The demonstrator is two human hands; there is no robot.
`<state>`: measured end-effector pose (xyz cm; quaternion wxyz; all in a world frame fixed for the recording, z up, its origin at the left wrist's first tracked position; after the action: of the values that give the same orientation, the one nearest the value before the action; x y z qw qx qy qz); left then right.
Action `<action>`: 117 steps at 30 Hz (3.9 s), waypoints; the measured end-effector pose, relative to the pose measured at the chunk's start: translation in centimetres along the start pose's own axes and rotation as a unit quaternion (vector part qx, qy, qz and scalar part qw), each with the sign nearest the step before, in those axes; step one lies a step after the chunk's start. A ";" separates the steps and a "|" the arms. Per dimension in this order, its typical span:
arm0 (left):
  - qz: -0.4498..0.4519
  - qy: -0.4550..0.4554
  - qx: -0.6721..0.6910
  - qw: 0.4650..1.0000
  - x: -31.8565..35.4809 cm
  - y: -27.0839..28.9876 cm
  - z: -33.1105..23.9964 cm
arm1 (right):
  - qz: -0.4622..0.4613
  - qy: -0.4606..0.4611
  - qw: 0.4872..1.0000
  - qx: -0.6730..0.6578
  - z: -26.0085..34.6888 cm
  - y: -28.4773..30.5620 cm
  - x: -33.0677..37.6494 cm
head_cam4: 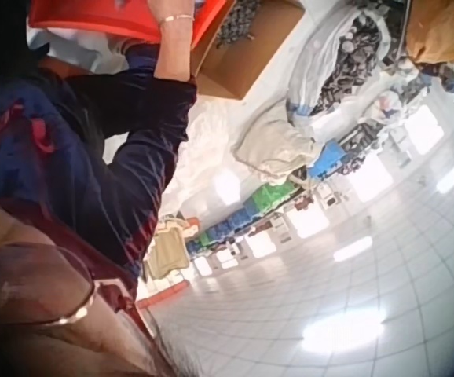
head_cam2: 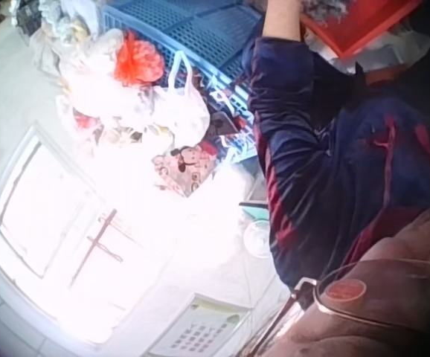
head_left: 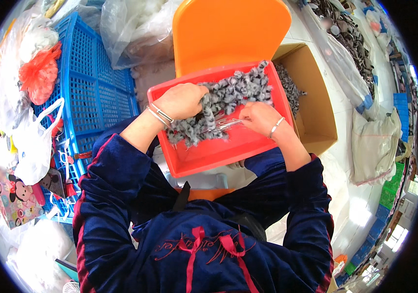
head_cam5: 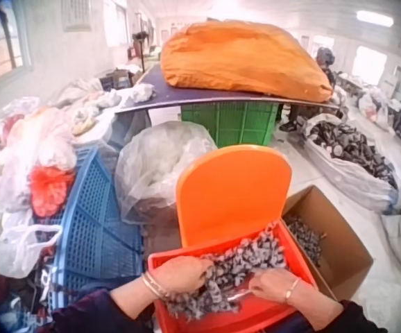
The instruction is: The person sits on the floor and repeatedly picks up fluffy grey and white decorative items from a red tray. They insert thin metal rods into the items and place the finished pieces into a cardboard box.
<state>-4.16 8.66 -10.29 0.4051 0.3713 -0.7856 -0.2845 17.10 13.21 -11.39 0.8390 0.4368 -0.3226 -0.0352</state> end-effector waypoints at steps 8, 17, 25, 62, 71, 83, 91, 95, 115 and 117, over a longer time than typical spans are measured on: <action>-0.040 -0.143 0.060 0.987 1.0 2.1 -0.8 | -0.029 0.051 0.984 -0.170 1.9 2.9 2.1; -0.040 -0.212 0.243 0.946 1.7 4.1 -3.2 | -0.163 0.177 0.953 -0.182 2.6 4.4 2.4; 0.063 -0.225 0.493 0.838 0.3 1.5 -4.5 | -0.212 0.123 0.820 -0.517 2.8 4.9 2.3; -0.036 -0.169 0.577 0.799 0.0 2.3 -4.8 | -0.415 0.100 0.649 -0.630 -0.7 7.7 5.0; -0.068 -0.114 0.551 0.824 0.2 2.5 -3.8 | -0.384 0.046 0.717 -0.580 -1.4 7.6 4.8; -0.028 -0.172 0.437 0.882 -0.3 1.2 -4.9 | -0.225 0.093 0.958 -0.150 3.5 6.4 2.7; -0.068 -0.131 0.582 0.800 -0.4 1.6 -4.0 | -0.272 0.037 0.860 -0.430 2.1 6.0 3.4; -0.080 -0.136 0.622 0.767 -0.4 1.6 -4.1 | -0.269 0.032 0.876 -0.398 2.2 6.1 3.4; -0.085 -0.140 0.643 0.748 -0.7 1.4 -4.8 | -0.319 0.018 0.904 -0.285 4.4 7.1 3.9; -0.086 -0.136 0.641 0.750 -0.6 1.5 -4.8 | -0.316 0.016 0.904 -0.289 4.3 7.0 3.9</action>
<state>-0.40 9.29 -7.01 -0.0655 0.5669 -0.7951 0.2053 16.11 13.15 -2.31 0.8782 0.2552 -0.1299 -0.3830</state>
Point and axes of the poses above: each hand's wrist, its own x-axis away from the middle knuckle, its own y-axis out of the back of the hand, z = x × y, the point moved 5 cm from there along -x, towards the middle knuckle, and after that the axes turned 12 degrees about z, right-handed, at the moved point
